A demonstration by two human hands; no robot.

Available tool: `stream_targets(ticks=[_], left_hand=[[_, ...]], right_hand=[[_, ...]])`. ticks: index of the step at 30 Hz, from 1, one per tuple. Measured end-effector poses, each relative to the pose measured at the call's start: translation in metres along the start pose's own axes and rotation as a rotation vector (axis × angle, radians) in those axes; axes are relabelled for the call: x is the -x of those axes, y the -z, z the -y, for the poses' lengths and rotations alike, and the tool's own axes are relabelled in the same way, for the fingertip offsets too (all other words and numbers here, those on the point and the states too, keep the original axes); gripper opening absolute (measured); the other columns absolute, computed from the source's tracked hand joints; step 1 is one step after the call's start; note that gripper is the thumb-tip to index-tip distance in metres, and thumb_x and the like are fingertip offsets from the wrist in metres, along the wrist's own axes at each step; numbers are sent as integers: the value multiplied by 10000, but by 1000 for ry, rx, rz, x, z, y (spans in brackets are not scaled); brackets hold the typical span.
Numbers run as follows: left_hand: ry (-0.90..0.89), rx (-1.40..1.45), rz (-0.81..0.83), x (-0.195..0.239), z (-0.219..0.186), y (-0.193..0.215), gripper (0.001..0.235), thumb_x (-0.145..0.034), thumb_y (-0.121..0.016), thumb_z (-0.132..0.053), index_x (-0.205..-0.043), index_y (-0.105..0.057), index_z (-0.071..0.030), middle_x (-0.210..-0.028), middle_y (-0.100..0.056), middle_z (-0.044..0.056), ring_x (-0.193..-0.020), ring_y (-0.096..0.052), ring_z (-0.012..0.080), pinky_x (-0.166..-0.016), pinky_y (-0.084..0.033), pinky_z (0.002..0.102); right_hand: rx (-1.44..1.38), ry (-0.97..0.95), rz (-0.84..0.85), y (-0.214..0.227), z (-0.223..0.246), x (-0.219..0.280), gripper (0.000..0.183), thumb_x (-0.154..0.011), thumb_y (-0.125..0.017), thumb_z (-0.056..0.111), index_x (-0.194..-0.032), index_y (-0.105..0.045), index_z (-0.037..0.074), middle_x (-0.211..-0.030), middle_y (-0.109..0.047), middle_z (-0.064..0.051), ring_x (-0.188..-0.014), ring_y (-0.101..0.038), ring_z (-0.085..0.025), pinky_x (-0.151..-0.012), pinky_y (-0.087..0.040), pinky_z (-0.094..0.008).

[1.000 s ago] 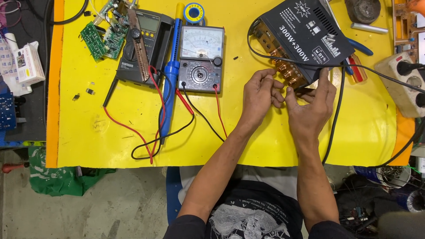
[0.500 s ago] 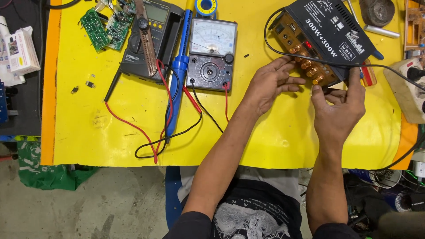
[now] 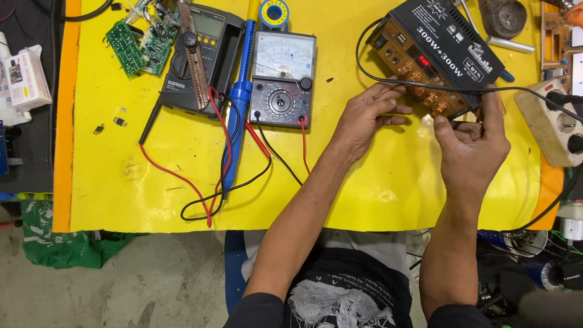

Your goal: The person handles a black power amplifier on a yellow workbench, rotating it to show different sides. They then plug a power cord into the device and a wall outlet, after which the amplifier's red LED display lights up. The person adjusts the knobs on the front panel while the device is powered on.

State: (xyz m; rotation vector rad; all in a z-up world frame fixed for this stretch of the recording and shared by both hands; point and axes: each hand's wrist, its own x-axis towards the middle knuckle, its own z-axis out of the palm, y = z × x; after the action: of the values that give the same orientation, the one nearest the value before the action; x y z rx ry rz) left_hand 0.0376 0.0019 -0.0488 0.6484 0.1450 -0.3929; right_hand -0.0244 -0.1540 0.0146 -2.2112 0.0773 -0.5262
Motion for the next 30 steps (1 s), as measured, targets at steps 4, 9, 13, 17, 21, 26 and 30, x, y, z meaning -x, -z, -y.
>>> stream_targets(ticks=[4, 9, 13, 17, 21, 26, 30], left_hand=[[-30, -15, 56, 0, 2, -1, 452, -940, -594, 15, -1383, -546, 92, -1490, -530, 291, -965, -729, 314, -800, -633, 336], [-40, -43, 122, 3, 2, -6, 551, -932, -629, -33, -1466, -510, 34, -1541, -516, 250, -1116, -699, 305, -889, -599, 339], [-23, 52, 151, 6, 2, -11, 700, -889, -604, 26, -1541, -356, 81, -1588, -408, 285, -1301, -570, 395, -1073, -524, 435], [5, 119, 168, 7, 1, -14, 827, -845, -591, 77, -1588, -226, 91, -1615, -335, 279, -1427, -438, 410, -1167, -435, 460], [-13, 120, 203, 7, 2, -13, 845, -865, -573, 83, -1592, -143, 100, -1634, -254, 314, -1414, -429, 425, -1138, -449, 461], [-3, 96, 201, 10, 0, -14, 819, -876, -546, 105, -1596, -156, 86, -1639, -265, 292, -1406, -445, 412, -1138, -447, 464], [-5, 110, 206, 8, 3, -12, 850, -857, -558, 117, -1598, -143, 85, -1646, -252, 284, -1409, -438, 412, -1139, -443, 463]], right_hand=[[-31, 33, 19, 9, -2, -8, 667, -1002, -782, -75, -1591, -469, -72, -1116, -512, -51, -738, -337, -97, -648, -375, -257], [-105, -25, 46, 19, -2, -13, 669, -996, -766, -28, -1574, -435, -89, -1308, -587, -93, -797, -374, -82, -698, -401, -246], [-101, 68, 85, 23, -5, -6, 638, -1036, -732, -47, -1568, -381, -80, -1496, -541, -324, -973, -536, -179, -851, -498, -300], [-17, 129, 10, 22, 0, 7, 609, -1057, -716, -15, -1553, -364, -51, -1500, -501, -337, -1133, -612, -312, -954, -520, -388], [87, 266, -106, 17, 8, 13, 521, -1044, -686, -25, -1497, -431, -60, -1428, -541, -259, -1142, -625, -357, -971, -511, -441], [212, 476, -249, 15, 13, 13, 259, -1083, -657, 15, -1303, -549, -66, -1358, -543, -262, -1233, -546, -408, -937, -493, -494], [245, 516, -292, 10, 10, 10, 197, -1032, -678, -37, -1198, -576, -70, -1310, -515, -266, -1273, -537, -441, -1066, -484, -605]])
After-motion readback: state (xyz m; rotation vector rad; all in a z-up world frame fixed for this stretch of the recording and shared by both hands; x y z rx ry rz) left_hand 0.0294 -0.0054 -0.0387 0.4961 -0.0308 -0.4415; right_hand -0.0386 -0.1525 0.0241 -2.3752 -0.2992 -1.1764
